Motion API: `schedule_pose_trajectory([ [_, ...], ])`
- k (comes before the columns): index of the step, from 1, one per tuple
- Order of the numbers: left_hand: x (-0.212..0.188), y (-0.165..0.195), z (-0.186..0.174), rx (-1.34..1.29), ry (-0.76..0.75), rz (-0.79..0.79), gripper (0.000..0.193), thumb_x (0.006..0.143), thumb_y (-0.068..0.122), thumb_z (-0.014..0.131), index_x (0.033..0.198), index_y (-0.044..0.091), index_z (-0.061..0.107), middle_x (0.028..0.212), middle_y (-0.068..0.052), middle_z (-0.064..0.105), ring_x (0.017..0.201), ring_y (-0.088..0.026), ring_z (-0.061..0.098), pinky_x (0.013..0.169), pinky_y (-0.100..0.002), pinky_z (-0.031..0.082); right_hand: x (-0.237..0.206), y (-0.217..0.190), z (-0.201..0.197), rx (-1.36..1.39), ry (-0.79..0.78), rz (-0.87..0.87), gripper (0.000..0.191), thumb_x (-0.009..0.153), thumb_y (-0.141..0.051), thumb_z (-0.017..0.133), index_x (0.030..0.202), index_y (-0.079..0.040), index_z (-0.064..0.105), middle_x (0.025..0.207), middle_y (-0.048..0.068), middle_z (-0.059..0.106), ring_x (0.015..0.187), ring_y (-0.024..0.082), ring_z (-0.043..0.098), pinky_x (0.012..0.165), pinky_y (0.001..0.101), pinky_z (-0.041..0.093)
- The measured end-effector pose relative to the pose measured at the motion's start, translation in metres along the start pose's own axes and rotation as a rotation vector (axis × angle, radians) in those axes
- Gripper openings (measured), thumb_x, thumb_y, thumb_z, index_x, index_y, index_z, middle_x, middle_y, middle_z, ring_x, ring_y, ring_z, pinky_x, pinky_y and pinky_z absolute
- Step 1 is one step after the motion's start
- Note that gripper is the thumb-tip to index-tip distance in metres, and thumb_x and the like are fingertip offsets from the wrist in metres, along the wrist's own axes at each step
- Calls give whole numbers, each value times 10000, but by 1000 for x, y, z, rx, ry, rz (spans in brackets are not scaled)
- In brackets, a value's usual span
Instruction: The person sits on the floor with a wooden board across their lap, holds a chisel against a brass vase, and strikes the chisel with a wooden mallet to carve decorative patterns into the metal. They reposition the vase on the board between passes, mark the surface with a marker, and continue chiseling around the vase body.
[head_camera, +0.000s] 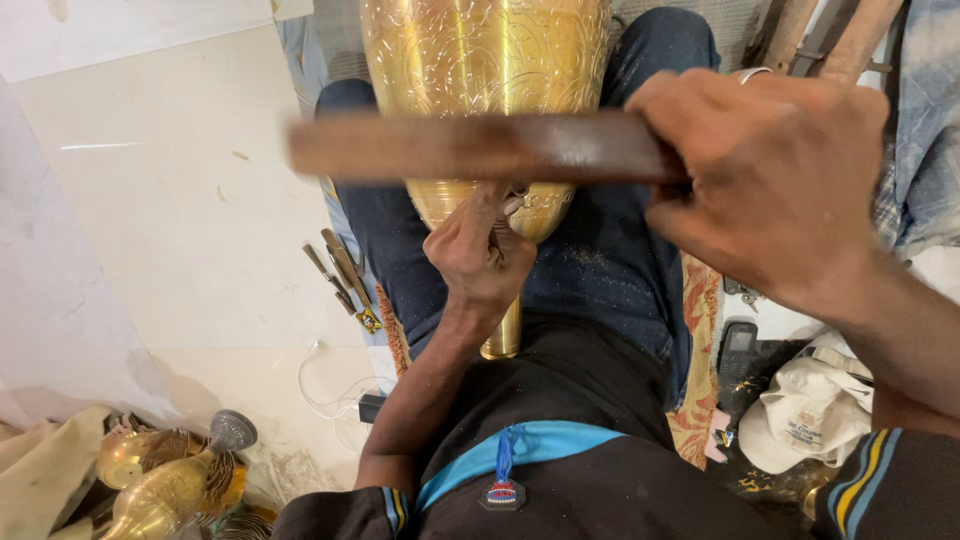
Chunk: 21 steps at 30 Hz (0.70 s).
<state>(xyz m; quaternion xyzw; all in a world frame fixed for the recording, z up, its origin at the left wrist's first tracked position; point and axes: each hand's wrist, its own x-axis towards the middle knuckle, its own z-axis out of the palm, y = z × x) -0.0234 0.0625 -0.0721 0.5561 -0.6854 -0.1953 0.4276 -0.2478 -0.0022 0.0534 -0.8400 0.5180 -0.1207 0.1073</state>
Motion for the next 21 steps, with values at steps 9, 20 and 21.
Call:
schedule_pose_trajectory([
  [9, -2, -1, -4, -66, -65, -4, 717, 665, -65, 613, 1379, -15, 581, 867, -111, 683, 646, -196, 607, 633, -333, 517, -3, 2, 0, 153, -2, 4, 251, 797, -175, 762, 978, -93, 610, 773, 52, 607, 660, 254, 631, 549, 357, 431],
  [20, 1, -2, -1, 49, -45, -29, 650, 763, -173, 575, 1380, 23, 631, 972, -112, 763, 821, -182, 753, 696, -294, 578, -2, 3, -1, 52, -19, 22, 264, 717, -150, 769, 918, -84, 611, 706, 68, 604, 613, 278, 624, 512, 399, 406],
  [21, 2, -2, -2, 62, -61, -60, 654, 748, -181, 583, 1369, 12, 650, 901, -91, 764, 759, -171, 742, 669, -302, 564, -2, 3, -3, -65, -44, -8, 278, 646, -146, 781, 855, -85, 608, 687, 65, 615, 597, 288, 631, 471, 406, 398],
])
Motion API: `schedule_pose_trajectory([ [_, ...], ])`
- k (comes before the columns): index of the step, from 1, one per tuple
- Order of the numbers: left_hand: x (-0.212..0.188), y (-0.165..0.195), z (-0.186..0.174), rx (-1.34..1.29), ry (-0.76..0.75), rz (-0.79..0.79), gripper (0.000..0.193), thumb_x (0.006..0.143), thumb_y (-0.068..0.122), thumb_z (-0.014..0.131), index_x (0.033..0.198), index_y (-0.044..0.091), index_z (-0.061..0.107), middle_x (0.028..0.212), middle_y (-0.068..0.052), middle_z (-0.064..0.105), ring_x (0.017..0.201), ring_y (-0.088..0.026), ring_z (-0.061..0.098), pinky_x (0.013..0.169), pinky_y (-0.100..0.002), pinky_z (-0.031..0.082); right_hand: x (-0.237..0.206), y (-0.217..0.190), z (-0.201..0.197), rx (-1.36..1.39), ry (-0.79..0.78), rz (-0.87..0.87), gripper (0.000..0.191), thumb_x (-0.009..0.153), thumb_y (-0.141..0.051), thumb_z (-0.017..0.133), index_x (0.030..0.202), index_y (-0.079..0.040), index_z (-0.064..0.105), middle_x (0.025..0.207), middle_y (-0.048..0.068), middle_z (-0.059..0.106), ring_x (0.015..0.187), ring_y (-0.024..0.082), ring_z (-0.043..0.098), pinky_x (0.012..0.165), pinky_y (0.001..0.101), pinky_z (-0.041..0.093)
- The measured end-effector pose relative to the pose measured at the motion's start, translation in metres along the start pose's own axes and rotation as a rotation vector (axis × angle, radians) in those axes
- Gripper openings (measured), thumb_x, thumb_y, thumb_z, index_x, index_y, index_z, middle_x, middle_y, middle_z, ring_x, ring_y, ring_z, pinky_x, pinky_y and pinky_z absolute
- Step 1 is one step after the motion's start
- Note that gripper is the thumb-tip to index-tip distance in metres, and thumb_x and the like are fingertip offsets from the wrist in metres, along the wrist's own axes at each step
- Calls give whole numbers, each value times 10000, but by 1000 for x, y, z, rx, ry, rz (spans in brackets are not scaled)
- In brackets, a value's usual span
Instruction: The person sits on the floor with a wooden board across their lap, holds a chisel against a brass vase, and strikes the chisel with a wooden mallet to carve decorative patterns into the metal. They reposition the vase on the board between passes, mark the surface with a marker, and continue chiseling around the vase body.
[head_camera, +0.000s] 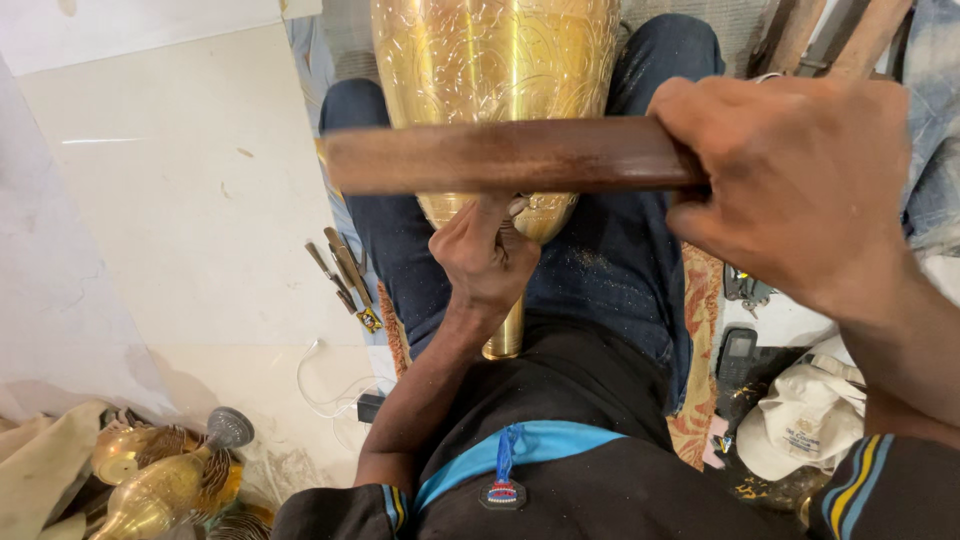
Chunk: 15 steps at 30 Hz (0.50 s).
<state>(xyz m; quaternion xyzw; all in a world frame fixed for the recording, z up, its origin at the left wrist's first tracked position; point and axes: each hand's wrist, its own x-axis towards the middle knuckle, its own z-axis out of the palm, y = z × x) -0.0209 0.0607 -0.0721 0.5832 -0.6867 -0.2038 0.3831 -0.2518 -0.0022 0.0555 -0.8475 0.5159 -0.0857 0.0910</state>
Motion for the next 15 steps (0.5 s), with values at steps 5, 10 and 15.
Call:
schedule_pose_trajectory([
  [5, -1, 4, -1, -110, 21, -31, 629, 761, -153, 583, 1359, 36, 631, 996, -119, 763, 806, -182, 747, 711, -290, 588, 4, -4, -1, 85, -25, 36, 322, 671, -173, 786, 926, -78, 614, 712, 86, 608, 623, 307, 622, 528, 411, 441],
  [10, -2, 7, -2, -110, 18, -10, 619, 754, -129, 569, 1347, 45, 617, 1041, -126, 753, 936, -227, 780, 772, -292, 611, 5, -6, 3, 196, 32, 31, 287, 694, -138, 762, 921, -68, 601, 720, 96, 615, 599, 307, 608, 547, 421, 450],
  [15, -1, 7, -1, -108, 16, -20, 582, 785, -160, 565, 1332, 23, 640, 1020, -127, 764, 908, -207, 783, 736, -277, 609, 4, -3, 4, 105, 47, -8, 285, 692, -155, 778, 908, -98, 603, 692, 90, 609, 586, 299, 618, 525, 432, 429],
])
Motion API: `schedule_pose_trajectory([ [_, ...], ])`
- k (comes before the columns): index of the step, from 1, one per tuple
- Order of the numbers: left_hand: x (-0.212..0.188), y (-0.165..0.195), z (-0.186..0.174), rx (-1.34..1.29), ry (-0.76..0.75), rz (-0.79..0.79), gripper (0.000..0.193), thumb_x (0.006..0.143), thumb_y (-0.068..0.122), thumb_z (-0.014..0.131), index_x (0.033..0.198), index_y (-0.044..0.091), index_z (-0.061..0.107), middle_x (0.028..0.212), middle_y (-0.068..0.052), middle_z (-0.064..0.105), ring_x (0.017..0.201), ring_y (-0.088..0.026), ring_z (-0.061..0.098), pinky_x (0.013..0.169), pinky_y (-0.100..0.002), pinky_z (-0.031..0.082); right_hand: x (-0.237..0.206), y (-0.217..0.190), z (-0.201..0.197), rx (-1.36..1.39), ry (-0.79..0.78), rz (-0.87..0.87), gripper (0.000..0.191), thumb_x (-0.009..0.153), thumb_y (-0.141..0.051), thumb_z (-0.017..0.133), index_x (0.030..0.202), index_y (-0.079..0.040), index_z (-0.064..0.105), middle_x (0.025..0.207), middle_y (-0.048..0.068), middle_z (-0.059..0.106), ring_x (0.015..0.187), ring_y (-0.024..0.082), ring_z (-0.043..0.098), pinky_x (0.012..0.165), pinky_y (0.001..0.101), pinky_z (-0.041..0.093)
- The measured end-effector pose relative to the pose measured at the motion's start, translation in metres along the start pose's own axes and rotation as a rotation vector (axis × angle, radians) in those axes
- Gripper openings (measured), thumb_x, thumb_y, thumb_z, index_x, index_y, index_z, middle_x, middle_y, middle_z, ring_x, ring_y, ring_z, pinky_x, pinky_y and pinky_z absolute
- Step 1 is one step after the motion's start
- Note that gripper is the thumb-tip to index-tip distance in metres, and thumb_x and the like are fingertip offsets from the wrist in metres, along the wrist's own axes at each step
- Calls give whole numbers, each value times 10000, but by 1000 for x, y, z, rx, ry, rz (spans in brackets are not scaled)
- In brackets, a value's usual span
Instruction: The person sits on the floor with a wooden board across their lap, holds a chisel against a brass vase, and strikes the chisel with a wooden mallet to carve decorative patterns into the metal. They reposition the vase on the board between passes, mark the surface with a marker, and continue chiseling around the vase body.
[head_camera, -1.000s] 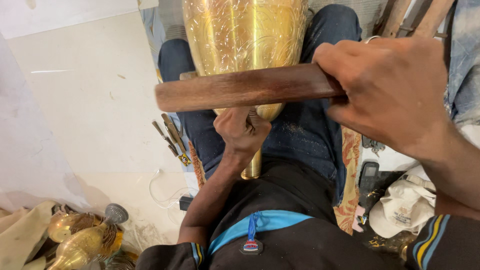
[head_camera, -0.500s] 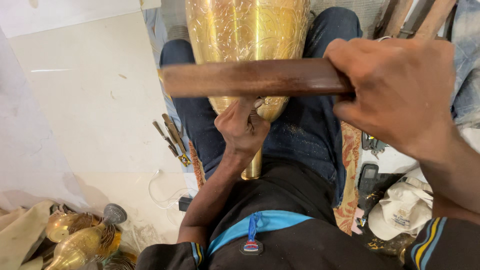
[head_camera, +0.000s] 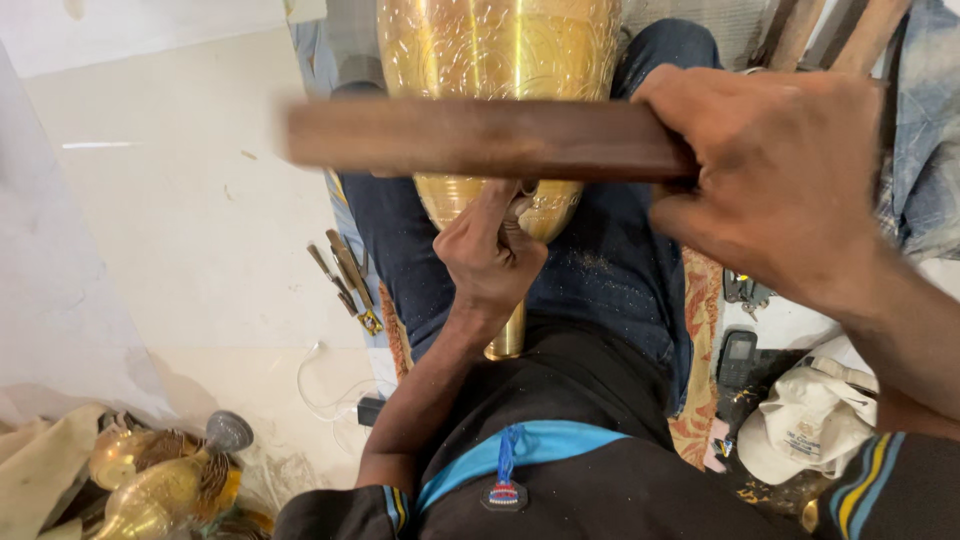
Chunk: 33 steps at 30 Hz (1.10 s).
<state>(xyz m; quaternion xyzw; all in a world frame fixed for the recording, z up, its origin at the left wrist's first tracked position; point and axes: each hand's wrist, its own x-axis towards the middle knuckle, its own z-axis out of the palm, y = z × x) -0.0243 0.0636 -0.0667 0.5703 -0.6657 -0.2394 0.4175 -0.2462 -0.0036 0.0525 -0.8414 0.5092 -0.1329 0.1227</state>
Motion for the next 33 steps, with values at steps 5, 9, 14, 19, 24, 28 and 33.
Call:
schedule_pose_trajectory([
  [5, 2, -3, 3, -35, 20, 20, 496, 813, -149, 600, 1287, -3, 631, 1097, -150, 765, 936, -184, 786, 757, -293, 630, -4, 0, -4, -42, -184, 137, 330, 731, -213, 790, 958, -74, 595, 699, 94, 611, 599, 312, 626, 507, 419, 439],
  [9, 8, -9, -6, -317, 86, -341, 389, 977, -48, 700, 1356, 5, 627, 1001, -116, 823, 912, -162, 818, 786, -293, 672, -10, 2, 11, 157, 30, 86, 371, 689, -70, 812, 1020, -42, 649, 718, 146, 628, 623, 307, 630, 555, 422, 448],
  [14, 11, -11, -28, -844, 88, -427, 534, 970, -18, 724, 1451, -40, 493, 1108, -203, 772, 1024, -230, 759, 922, -329, 614, -41, -4, 93, 813, 275, 408, 264, 951, -91, 814, 1108, 1, 623, 888, 65, 653, 818, 134, 611, 747, 291, 492],
  [19, 7, -3, -24, -859, -24, -435, 465, 964, -47, 722, 1394, -52, 544, 1132, -173, 754, 1023, -200, 748, 969, -337, 619, -99, -10, 152, 1011, 318, 612, 268, 910, -93, 793, 1109, 30, 663, 903, 37, 683, 779, 115, 653, 735, 262, 524],
  [24, 12, 1, -17, -705, -82, -387, 314, 981, -110, 726, 1290, -82, 676, 1245, -135, 707, 1067, -166, 689, 931, -303, 596, -120, -23, 151, 853, 390, 581, 460, 854, -15, 768, 1291, 74, 659, 977, 98, 701, 875, 130, 675, 822, 249, 549],
  [28, 13, 7, -14, -364, -36, -237, 269, 1016, -91, 696, 1276, -34, 656, 1053, -95, 752, 917, -132, 755, 835, -244, 631, -118, -23, 139, 790, 389, 562, 497, 817, -2, 761, 1303, 63, 675, 960, 113, 720, 829, 140, 700, 789, 247, 556],
  [33, 12, 11, -9, -200, -29, -101, 317, 998, -89, 665, 1308, -30, 636, 1126, -120, 771, 1006, -177, 788, 870, -279, 659, -102, -10, 115, 558, 392, 421, 573, 724, 13, 768, 1267, 115, 618, 1045, 235, 698, 927, 227, 706, 805, 300, 556],
])
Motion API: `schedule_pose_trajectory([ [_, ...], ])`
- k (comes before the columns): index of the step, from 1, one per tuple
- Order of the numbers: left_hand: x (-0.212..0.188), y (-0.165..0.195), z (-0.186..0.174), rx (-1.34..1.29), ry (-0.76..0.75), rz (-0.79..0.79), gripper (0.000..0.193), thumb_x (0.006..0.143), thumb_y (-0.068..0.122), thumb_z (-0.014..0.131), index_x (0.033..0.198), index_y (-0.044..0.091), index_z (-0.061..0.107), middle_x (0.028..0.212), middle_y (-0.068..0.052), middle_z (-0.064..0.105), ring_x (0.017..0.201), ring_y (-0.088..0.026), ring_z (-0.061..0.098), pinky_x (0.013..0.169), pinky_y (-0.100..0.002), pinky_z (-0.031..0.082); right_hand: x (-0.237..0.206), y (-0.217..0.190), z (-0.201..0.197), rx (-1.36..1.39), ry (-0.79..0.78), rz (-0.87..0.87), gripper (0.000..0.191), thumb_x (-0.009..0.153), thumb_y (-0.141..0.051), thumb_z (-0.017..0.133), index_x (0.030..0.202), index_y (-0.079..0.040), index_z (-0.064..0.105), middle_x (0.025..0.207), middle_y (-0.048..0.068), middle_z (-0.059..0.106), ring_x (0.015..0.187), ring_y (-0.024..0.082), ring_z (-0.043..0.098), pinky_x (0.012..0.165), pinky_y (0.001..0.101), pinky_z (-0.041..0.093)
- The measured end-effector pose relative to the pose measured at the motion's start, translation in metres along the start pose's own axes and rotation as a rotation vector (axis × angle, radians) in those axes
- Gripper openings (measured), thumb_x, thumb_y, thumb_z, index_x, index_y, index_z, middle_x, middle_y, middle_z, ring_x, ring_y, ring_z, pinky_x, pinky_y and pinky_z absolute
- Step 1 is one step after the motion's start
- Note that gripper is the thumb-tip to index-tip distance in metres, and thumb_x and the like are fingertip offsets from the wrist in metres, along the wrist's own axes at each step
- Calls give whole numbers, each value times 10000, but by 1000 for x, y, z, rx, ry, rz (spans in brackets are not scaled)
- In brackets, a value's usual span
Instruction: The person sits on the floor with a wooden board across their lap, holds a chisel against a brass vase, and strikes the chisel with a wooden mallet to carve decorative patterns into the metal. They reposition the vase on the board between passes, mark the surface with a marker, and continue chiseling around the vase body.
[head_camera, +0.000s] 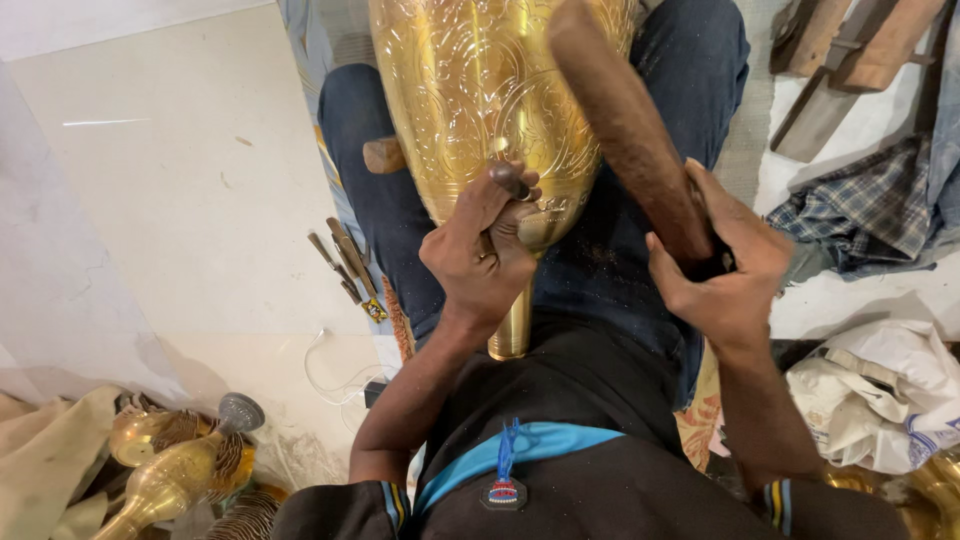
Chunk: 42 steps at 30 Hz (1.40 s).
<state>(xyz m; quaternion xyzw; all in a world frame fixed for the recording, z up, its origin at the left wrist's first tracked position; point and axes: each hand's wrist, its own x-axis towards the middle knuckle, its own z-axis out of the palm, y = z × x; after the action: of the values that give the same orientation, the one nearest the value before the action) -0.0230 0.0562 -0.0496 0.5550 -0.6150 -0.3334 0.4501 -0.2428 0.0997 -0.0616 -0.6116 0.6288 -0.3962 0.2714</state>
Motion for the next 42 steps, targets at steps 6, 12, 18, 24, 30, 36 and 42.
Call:
schedule_pose_trajectory([
  [6, 2, 0, -3, 188, -27, 131, 345, 973, -112, 693, 1296, -5, 637, 1090, -138, 768, 998, -207, 796, 813, -263, 627, 34, -29, -27, 16, -124, -12, 604, 817, 37, 736, 1411, -31, 651, 1130, 187, 725, 887, 188, 717, 791, 256, 558],
  [12, 2, -5, -1, 226, 15, 173, 398, 911, -141, 708, 1279, -3, 645, 1076, -160, 759, 964, -220, 795, 824, -291, 618, 65, -41, -61, -159, -247, -276, 590, 728, 57, 791, 1302, 9, 665, 1093, 228, 713, 903, 266, 719, 781, 353, 583],
  [18, -3, -9, -2, 240, 19, 159, 401, 905, -142, 701, 1275, 0, 649, 994, -131, 757, 885, -232, 781, 736, -277, 595, 94, -84, -83, -140, -441, -308, 667, 715, 29, 801, 1350, -11, 601, 1079, 218, 679, 857, 253, 688, 733, 359, 585],
  [24, -7, -14, -2, 184, 30, 160, 443, 853, -140, 582, 1279, -20, 617, 969, -179, 720, 840, -275, 760, 730, -346, 586, 108, -89, -77, -264, -456, -455, 693, 718, 37, 777, 1384, -48, 606, 1044, 190, 682, 742, 250, 665, 623, 359, 553],
  [30, -10, -19, -4, 267, -46, 115, 396, 772, -111, 631, 1138, 36, 670, 749, -106, 630, 615, -228, 624, 622, -347, 502, 103, -85, -74, -257, -384, -540, 708, 793, 29, 800, 1452, -157, 624, 1096, 133, 684, 789, 230, 663, 694, 345, 559],
  [36, -6, -17, -1, 231, 18, 231, 417, 942, -107, 688, 1335, 6, 609, 1071, -161, 741, 886, -244, 775, 710, -294, 595, 90, -84, -66, -533, -324, -522, 743, 632, 20, 841, 1344, -169, 739, 983, 110, 743, 578, 241, 598, 504, 367, 481],
  [42, -4, -13, -3, 256, -21, 169, 402, 899, -135, 663, 1280, -6, 647, 1004, -142, 753, 882, -237, 775, 759, -322, 597, 92, -77, -75, -443, -374, -504, 733, 686, 54, 795, 1388, -128, 685, 971, 135, 713, 693, 252, 650, 610, 369, 529],
])
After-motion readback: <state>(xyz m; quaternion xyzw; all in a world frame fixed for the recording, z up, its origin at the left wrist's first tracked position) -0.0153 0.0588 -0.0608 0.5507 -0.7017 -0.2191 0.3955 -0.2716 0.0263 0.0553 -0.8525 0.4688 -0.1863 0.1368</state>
